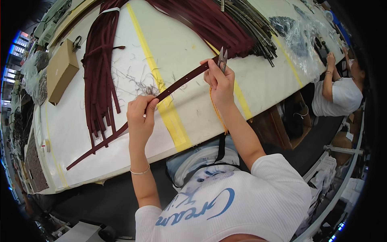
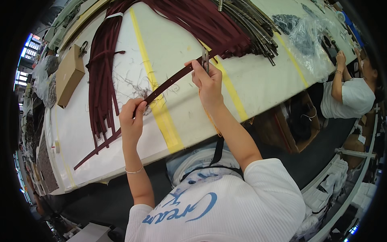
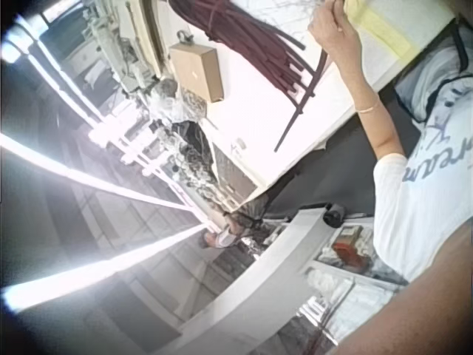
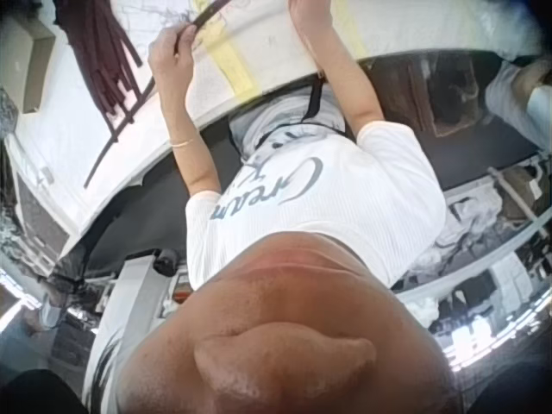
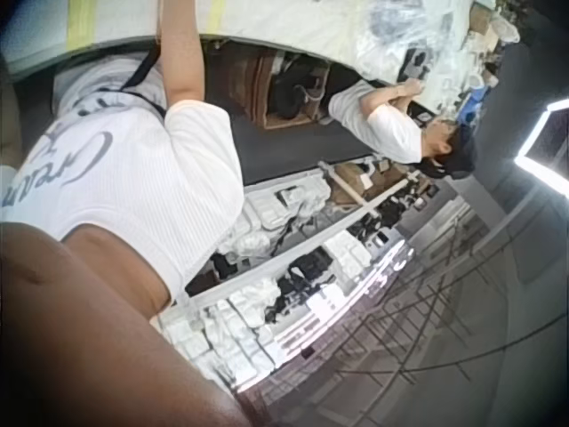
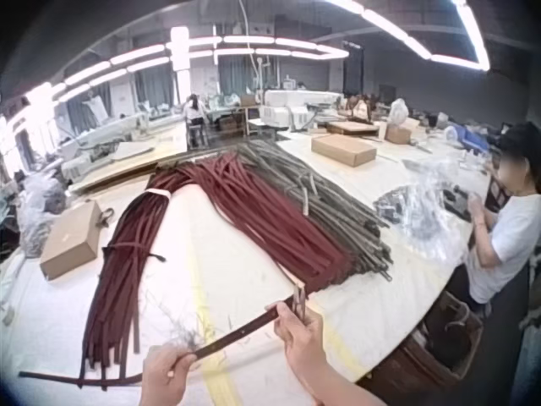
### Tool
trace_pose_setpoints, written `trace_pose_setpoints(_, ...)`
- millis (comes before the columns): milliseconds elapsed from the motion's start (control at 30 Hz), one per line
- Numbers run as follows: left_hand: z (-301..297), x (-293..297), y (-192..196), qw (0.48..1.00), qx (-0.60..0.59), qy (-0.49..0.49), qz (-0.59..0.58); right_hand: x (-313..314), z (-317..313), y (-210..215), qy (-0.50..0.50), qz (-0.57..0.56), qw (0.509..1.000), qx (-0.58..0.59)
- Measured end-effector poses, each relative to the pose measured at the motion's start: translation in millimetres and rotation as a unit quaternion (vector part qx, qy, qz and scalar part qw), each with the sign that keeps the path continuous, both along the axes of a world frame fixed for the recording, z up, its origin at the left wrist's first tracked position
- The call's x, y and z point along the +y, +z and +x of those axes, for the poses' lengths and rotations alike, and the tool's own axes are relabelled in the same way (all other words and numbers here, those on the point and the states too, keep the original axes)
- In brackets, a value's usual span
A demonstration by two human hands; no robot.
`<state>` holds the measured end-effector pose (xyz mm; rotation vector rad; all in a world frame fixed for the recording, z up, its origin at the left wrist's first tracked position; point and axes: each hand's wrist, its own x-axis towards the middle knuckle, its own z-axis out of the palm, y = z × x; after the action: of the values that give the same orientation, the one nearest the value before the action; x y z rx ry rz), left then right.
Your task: The person trims loose threads from leather straps using small snips.
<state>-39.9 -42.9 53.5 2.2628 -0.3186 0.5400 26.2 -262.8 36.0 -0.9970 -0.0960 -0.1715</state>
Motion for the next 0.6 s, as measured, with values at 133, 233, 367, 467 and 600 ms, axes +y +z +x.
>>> trace_pose_setpoints(133, -12.7, 23.9, 9.1, 0.998, 0.041, 0.034, 0.034, 2.3, 1.0, 5.0, 0.034, 0.014, 0.999, 0.009)
trace_pose_setpoints(233, -20.9, 48.1, 14.8, 0.994, 0.096, 0.039, 0.034, 0.5, 4.7, -3.2, 0.038, 0.033, 0.999, -0.002)
trace_pose_setpoints(367, -42.8, 95.3, 30.2, 0.986, 0.16, 0.037, 0.003, -0.9, 4.1, -2.9, 0.044, 0.042, 0.998, 0.006)
trace_pose_setpoints(467, -64.9, 133.2, 51.3, 0.977, 0.204, 0.059, 0.001, 0.0, 4.2, -1.9, 0.047, 0.048, 0.998, 0.015)
trace_pose_setpoints(600, -96.9, 179.6, 70.6, 0.969, 0.199, 0.134, 0.06, -4.0, 11.7, -6.9, 0.043, 0.067, 0.997, 0.016)
